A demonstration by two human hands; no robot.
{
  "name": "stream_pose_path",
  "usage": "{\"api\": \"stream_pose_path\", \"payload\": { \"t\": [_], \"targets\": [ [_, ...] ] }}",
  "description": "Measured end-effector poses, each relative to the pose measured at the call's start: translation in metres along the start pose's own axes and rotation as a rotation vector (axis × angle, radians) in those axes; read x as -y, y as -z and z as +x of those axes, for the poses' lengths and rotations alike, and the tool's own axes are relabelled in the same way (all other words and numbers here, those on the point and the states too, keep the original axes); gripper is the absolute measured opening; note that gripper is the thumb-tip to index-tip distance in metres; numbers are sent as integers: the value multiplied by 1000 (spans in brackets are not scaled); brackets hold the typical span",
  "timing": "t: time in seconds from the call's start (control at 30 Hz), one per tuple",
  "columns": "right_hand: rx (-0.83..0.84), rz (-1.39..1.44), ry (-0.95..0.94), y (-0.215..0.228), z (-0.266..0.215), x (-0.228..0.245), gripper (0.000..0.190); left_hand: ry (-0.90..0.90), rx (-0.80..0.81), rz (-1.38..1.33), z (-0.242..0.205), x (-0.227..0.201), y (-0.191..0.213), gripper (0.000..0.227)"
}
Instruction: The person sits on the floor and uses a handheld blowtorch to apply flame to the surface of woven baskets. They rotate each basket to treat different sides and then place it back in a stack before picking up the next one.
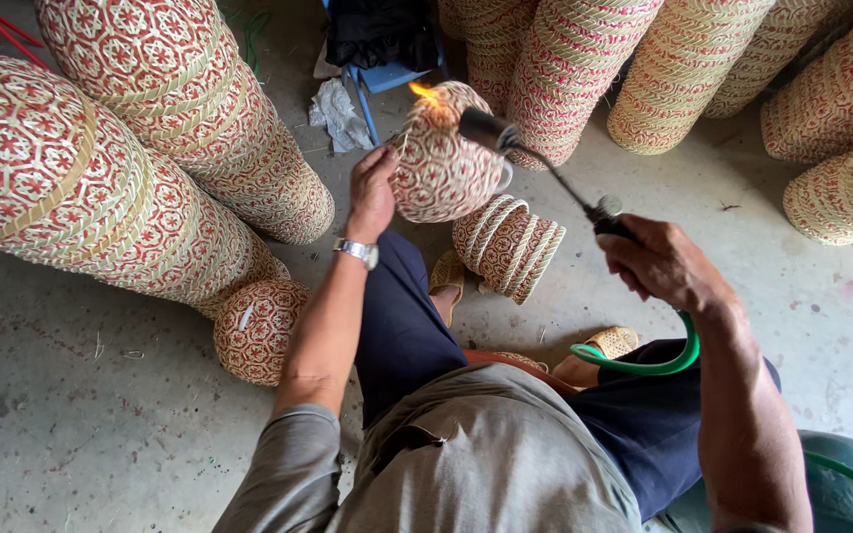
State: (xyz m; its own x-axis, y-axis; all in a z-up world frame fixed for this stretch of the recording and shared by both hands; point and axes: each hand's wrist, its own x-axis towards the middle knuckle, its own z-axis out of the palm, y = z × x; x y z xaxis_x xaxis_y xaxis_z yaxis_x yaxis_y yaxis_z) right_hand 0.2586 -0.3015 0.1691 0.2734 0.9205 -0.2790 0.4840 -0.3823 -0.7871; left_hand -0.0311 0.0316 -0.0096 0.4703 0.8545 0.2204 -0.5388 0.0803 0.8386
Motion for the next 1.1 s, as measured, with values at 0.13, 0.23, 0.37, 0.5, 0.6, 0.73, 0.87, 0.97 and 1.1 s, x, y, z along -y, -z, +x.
{"api": "stream_pose_path", "payload": {
  "t": [0.13, 0.23, 0.37, 0.5, 0.6, 0.73, 0.87, 0.97, 1.1],
  "targets": [
    [89, -61, 18, -14, -10, -10, 32, 24, -380, -263, 10, 31, 2, 23],
    [131, -11, -92, -16, -17, -36, 33, 79, -373, -567, 19, 32, 17, 30],
    [30, 75, -246, 4, -6, -64, 36, 131, -296, -533, 16, 15, 21, 30],
    [-72, 23, -184, 39, 11, -48, 40, 38, -207, -244, 15, 4, 13, 19],
    [-79, -20, -100, 55, 17, -17, 39, 8, -133, -61, 21, 4, 7, 14],
    [1, -42, 22, 44, 19, 9, 35, -3, -67, -10, 19, 11, -8, 14],
    [91, -25, 18, 19, 18, 1, 32, 48, -204, -317, 26, 24, -10, 20],
    [152, -21, -42, 7, 7, -18, 33, 87, -346, -616, 36, 27, -1, 27],
    [94, -39, -217, 11, 9, -43, 37, 108, -321, -604, 30, 9, 12, 30]
  ]
}}
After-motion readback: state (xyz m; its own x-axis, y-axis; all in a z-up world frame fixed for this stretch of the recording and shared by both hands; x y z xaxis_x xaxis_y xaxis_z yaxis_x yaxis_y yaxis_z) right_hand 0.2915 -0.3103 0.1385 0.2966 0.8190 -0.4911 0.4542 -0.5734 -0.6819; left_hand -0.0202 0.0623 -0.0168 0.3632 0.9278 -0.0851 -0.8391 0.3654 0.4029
